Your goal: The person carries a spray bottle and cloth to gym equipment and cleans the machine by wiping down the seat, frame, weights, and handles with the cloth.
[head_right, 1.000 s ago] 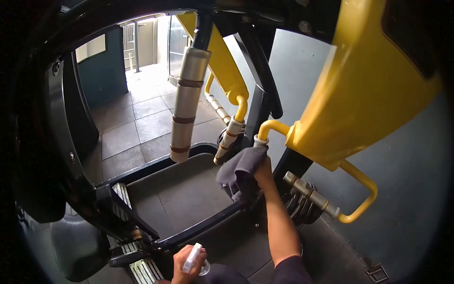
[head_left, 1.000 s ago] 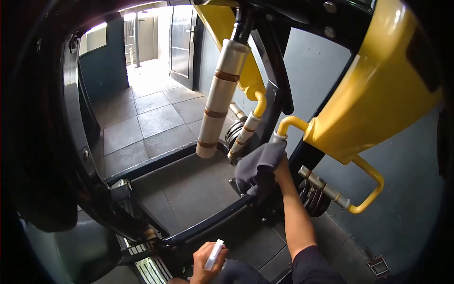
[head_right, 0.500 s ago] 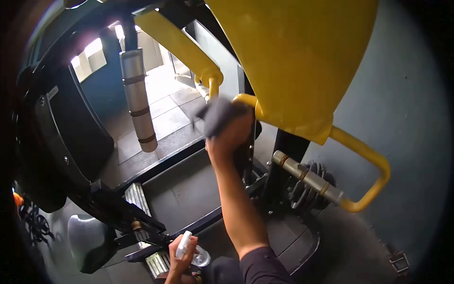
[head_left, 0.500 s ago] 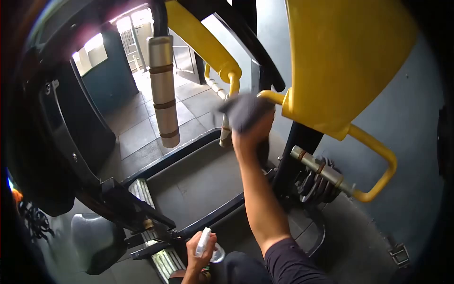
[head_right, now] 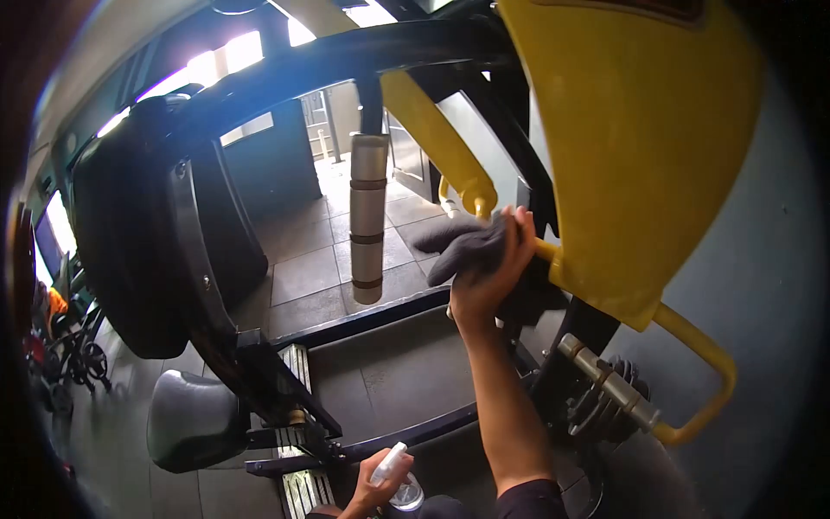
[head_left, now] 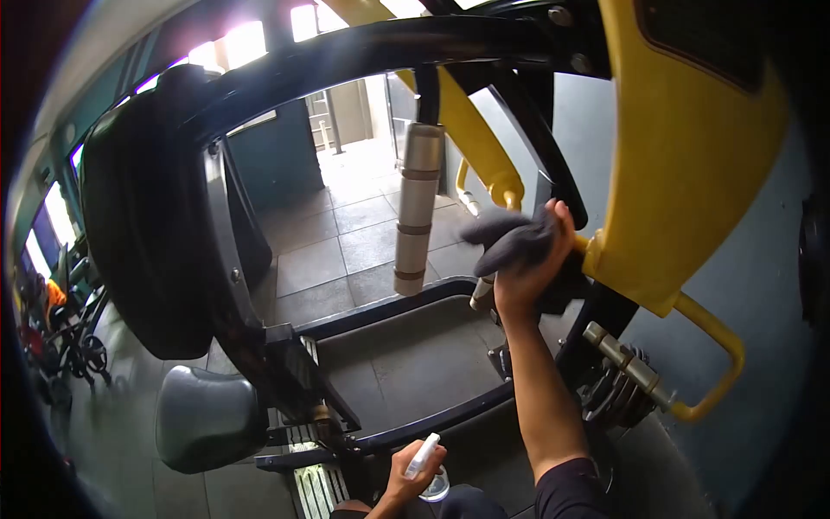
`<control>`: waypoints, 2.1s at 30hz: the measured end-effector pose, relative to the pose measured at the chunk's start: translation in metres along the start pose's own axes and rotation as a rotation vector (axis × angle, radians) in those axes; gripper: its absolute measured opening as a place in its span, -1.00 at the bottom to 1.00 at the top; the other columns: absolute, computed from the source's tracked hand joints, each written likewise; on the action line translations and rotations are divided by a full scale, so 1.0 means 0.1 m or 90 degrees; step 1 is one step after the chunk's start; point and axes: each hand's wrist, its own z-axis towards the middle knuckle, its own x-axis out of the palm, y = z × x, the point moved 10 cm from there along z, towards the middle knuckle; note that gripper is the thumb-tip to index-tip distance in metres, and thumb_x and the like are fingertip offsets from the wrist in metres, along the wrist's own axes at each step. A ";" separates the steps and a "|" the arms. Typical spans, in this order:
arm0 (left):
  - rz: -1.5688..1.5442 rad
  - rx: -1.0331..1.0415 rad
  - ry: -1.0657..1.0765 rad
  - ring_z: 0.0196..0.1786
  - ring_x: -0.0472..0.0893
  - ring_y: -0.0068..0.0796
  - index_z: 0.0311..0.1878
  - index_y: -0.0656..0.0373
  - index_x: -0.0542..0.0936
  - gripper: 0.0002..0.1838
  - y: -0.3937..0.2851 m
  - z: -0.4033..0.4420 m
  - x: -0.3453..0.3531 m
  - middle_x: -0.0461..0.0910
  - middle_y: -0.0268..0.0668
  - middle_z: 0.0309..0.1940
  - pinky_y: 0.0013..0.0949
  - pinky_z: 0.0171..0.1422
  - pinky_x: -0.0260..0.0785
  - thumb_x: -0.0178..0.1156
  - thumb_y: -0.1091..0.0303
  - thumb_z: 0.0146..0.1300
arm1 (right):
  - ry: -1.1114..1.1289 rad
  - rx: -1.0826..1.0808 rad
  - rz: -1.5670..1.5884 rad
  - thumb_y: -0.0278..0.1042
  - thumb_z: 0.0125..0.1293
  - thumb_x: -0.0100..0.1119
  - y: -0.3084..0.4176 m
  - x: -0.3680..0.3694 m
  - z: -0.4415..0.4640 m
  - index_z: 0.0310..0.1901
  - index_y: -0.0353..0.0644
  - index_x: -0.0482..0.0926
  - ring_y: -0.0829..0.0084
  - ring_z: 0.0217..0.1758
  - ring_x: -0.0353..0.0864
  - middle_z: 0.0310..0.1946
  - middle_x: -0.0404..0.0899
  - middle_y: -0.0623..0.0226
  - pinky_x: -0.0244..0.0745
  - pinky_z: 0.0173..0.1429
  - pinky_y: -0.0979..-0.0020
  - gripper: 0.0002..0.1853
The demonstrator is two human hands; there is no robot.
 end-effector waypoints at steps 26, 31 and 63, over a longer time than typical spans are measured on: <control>0.025 0.005 -0.059 -0.51 0.62 -0.54 0.23 0.44 0.56 -0.57 0.15 -0.25 -0.20 0.70 -0.21 -0.39 -0.37 -0.39 0.48 0.26 0.30 0.47 | 0.146 0.235 0.232 -0.20 0.44 0.22 0.59 1.43 0.48 0.27 -0.22 0.38 0.21 0.23 0.64 0.18 0.58 0.09 0.52 0.26 0.26 -0.53; -0.070 -0.019 -0.036 -0.52 0.63 -0.53 0.19 0.44 0.57 -0.59 0.21 -0.14 -0.21 0.69 -0.21 -0.38 -0.38 -0.41 0.49 0.29 0.30 0.45 | -0.221 0.819 0.616 -0.06 0.57 -0.04 0.06 1.47 1.10 0.33 -0.20 0.43 0.40 0.13 0.65 0.19 0.57 0.26 0.56 0.30 0.41 -0.52; -0.100 0.022 -0.156 -0.44 0.64 -0.49 -0.11 0.26 0.64 -0.86 -0.01 -0.29 -0.93 0.67 -0.29 -0.42 -0.39 -0.35 0.49 0.26 0.38 0.41 | 0.356 0.033 0.413 -0.49 0.37 0.04 2.72 1.87 -0.65 0.43 -0.47 0.19 -0.37 0.55 0.14 0.45 0.17 -0.38 0.07 0.61 -0.08 -0.39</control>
